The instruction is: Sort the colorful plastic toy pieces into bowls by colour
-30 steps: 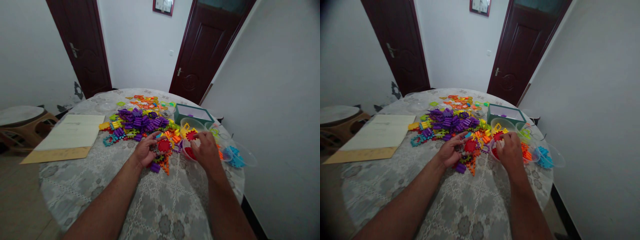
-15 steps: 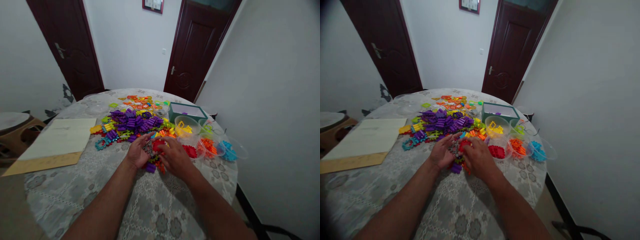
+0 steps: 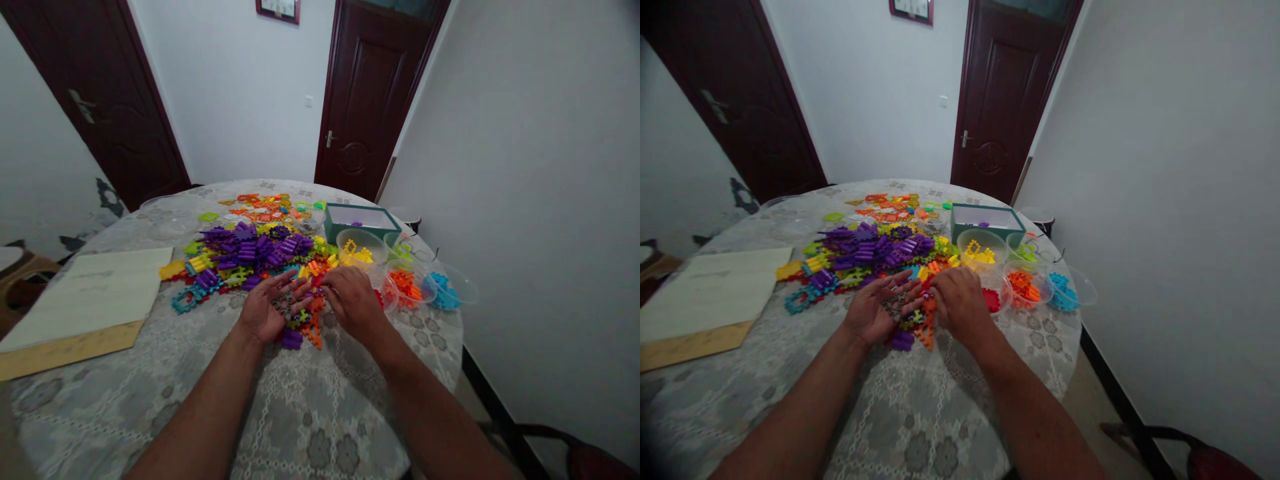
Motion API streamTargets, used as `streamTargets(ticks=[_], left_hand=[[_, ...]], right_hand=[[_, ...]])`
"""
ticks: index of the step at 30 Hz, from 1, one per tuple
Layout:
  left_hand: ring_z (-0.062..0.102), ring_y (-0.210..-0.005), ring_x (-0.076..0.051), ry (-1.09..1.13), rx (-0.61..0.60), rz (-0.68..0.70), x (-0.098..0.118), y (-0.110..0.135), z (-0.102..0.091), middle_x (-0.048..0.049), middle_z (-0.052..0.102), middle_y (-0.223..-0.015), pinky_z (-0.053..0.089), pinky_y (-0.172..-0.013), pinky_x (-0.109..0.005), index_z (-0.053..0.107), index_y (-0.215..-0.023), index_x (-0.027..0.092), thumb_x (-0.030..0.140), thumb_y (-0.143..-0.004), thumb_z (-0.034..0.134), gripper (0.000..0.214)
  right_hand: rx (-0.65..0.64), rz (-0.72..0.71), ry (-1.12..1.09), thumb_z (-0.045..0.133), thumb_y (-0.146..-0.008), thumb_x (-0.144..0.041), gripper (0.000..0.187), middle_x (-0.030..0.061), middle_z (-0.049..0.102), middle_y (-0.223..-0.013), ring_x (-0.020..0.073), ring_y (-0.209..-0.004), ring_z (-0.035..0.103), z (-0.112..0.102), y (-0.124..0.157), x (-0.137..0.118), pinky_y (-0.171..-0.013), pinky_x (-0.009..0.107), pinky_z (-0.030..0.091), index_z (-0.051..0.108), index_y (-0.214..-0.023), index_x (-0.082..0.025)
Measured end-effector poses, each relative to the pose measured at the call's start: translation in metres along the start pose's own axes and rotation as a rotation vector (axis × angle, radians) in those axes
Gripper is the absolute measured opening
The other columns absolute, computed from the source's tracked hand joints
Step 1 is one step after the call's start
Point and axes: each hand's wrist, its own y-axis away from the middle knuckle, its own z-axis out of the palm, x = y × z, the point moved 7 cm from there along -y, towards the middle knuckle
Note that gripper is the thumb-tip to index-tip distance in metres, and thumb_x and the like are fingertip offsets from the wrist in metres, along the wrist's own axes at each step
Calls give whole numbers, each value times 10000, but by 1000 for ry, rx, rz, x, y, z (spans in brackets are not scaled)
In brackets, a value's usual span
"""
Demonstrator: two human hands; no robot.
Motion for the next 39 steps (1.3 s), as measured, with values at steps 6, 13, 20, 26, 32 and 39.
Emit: streamTargets(ticks=[6,13,20,26,32,39], left_hand=[[756,-776,-242,27,77,29,0,-2,-7,-155,738,-916,679,-858,-496,713,-1182,60,181,-871,627,344],[695,-674,-212,77,40,59,-2,-4,-7,-75,673,-718,650,-921,-538,713,-913,129,235,-918,638,130],[681,-672,-207,126,-26,55,-3,-4,-2,-66,637,-709,642,-806,-422,665,-801,154,318,-975,601,247],[661,-645,-195,135,-67,50,-5,-6,0,-60,618,-715,568,-627,-309,636,-770,156,362,-985,577,304],[659,-640,-180,129,-38,137,2,-8,-4,-45,625,-739,516,-551,-265,644,-824,162,386,-968,603,270],[603,-606,-143,207,311,455,30,-11,-41,22,586,-663,608,-702,-344,587,-773,180,317,-852,672,180]], right_hand=[[46,240,256,564,-1024,-249,135,102,726,-990,285,-981,626,-20,15,65,-963,450,436,688,-981,-217],[143,256,293,517,-1027,-221,205,135,729,-1118,312,-1087,622,-24,16,70,-1033,499,440,698,-1121,-204],[-32,-55,-83,584,-1036,-220,163,115,720,-1150,285,-1104,640,5,4,-21,-1021,462,520,688,-1162,-217],[-210,-41,-44,601,-1043,-224,168,116,725,-1158,259,-1070,678,55,12,-48,-929,380,562,699,-1178,-207],[-167,35,-171,580,-1008,-127,218,98,761,-1119,228,-1032,711,43,4,-33,-916,336,535,716,-1166,-189],[-516,53,-148,587,-1018,-235,211,39,777,-868,168,-772,690,14,-48,1,-702,262,462,787,-958,-205]])
